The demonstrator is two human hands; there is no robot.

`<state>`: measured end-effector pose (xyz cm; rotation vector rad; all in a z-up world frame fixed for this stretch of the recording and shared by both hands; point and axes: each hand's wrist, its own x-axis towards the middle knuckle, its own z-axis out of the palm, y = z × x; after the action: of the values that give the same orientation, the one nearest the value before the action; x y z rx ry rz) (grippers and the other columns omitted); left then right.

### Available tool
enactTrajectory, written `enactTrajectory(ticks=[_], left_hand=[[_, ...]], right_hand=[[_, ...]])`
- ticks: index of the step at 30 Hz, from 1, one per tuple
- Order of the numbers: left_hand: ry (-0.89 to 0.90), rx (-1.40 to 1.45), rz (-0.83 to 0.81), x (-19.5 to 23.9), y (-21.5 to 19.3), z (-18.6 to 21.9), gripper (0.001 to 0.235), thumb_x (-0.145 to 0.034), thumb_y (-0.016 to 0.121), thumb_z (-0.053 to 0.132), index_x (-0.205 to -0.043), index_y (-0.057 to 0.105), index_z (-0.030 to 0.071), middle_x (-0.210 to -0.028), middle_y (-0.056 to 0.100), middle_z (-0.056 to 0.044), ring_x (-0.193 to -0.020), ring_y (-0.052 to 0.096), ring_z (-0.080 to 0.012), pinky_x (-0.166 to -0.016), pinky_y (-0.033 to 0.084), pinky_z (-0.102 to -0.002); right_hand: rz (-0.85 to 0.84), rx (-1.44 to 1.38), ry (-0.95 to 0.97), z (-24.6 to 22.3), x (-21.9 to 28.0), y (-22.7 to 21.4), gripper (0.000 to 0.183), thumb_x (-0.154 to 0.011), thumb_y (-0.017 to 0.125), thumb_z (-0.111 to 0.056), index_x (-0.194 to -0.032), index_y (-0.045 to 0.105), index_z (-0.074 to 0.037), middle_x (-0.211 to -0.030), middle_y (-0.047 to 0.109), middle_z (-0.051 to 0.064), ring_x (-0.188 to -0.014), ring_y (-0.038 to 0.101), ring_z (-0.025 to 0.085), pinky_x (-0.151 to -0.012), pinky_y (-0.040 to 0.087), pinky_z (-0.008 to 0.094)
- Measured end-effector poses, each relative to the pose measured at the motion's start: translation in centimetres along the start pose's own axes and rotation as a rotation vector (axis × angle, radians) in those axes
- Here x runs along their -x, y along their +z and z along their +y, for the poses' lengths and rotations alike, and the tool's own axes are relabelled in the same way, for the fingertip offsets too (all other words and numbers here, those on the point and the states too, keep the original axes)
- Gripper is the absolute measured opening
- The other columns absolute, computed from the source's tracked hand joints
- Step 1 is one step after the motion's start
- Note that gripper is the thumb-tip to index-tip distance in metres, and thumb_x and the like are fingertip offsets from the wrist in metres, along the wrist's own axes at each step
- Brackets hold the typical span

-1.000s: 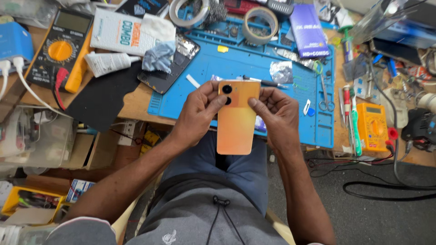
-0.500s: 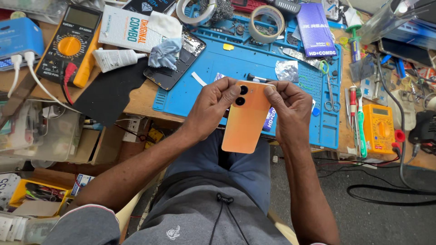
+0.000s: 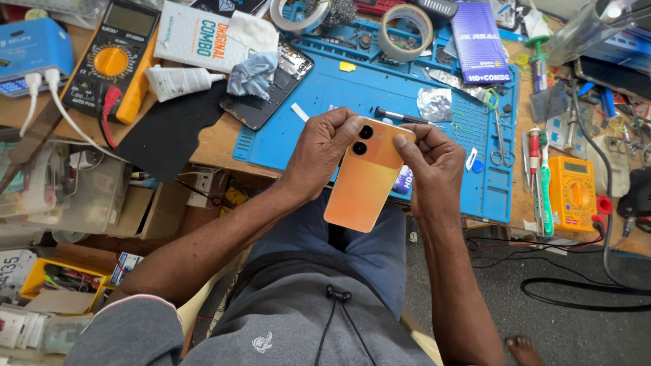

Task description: The person cleans the back of an orange smartphone with a white cloth, then places a black screen protector on the front. They wrap multiple green rubber bands around the device to hold the protector in place, adjusting them to form a grid pattern.

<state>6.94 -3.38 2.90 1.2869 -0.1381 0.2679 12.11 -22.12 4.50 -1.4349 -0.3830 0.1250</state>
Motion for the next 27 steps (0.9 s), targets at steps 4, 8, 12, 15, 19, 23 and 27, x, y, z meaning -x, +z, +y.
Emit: enactTrajectory(ticks=[4,8,12,15,19,23,27], left_hand=[[-0.08,0.064,-0.074,0.3,-0.4,-0.1,0.025,-0.11,0.055,0.02,-0.111,0.068,-0.001,-0.09,0.069,0.001,-0.082,0.062,-0.0028,-0.073,0.052,-0.02],[-0.038,-0.071,-0.086,0.4,-0.2,0.1,0.022,-0.107,0.058,0.015,-0.119,0.066,-0.001,-0.097,0.074,-0.002,-0.089,0.066,-0.0032,-0.081,0.057,-0.021],[-0.044,-0.139,-0.047,0.5,0.3,0.4,0.021,-0.106,0.06,0.014,-0.119,0.066,-0.002,-0.093,0.074,-0.002,-0.086,0.065,-0.0028,-0.077,0.056,-0.021],[-0.056,-0.148,-0.051,0.5,0.6,0.5,0.022,-0.107,0.06,0.013,-0.12,0.066,-0.003,-0.096,0.075,-0.005,-0.089,0.066,-0.0034,-0.079,0.057,-0.021],[-0.062,-0.035,-0.119,0.7,0.5,0.4,0.027,-0.106,0.057,0.011,-0.128,0.061,-0.004,-0.109,0.075,-0.005,-0.098,0.068,-0.004,-0.086,0.057,-0.021],[-0.045,0.031,-0.09,-0.3,0.1,0.1,0.029,-0.107,0.056,0.009,-0.132,0.059,-0.005,-0.115,0.075,-0.008,-0.103,0.07,-0.007,-0.091,0.059,-0.024],[-0.072,0.181,-0.023,-1.6,-1.1,-0.3,0.027,-0.111,0.056,0.009,-0.134,0.061,-0.006,-0.107,0.073,-0.011,-0.093,0.07,-0.0121,-0.079,0.06,-0.029]], right_hand=[[0.014,-0.034,-0.005,0.4,0.2,-0.2,0.014,-0.095,0.075,-0.003,-0.105,0.07,0.005,-0.092,0.073,0.009,-0.081,0.068,0.009,-0.079,0.055,0.023],[-0.005,-0.065,-0.01,0.6,-0.1,0.0,0.015,-0.095,0.075,-0.002,-0.107,0.069,0.005,-0.095,0.073,0.009,-0.084,0.069,0.009,-0.08,0.056,0.023],[-0.026,-0.037,-0.01,0.5,-0.1,0.9,0.017,-0.094,0.077,-0.003,-0.105,0.066,0.003,-0.094,0.073,0.008,-0.082,0.07,0.009,-0.076,0.058,0.023],[-0.008,-0.035,-0.008,0.2,0.0,1.1,0.017,-0.093,0.078,-0.004,-0.105,0.066,0.002,-0.093,0.073,0.009,-0.081,0.07,0.009,-0.074,0.058,0.023],[0.025,-0.064,-0.009,0.0,0.0,1.2,0.017,-0.095,0.078,-0.005,-0.107,0.067,0.002,-0.097,0.073,0.009,-0.083,0.07,0.009,-0.076,0.058,0.023],[-0.009,-0.066,0.01,-0.1,-0.2,0.8,0.022,-0.094,0.077,-0.004,-0.112,0.067,0.003,-0.101,0.074,0.01,-0.088,0.072,0.011,-0.081,0.059,0.024],[-0.104,-0.121,0.104,0.9,1.0,0.4,0.026,-0.093,0.075,-0.001,-0.116,0.066,0.006,-0.107,0.075,0.012,-0.095,0.073,0.012,-0.088,0.059,0.025]])
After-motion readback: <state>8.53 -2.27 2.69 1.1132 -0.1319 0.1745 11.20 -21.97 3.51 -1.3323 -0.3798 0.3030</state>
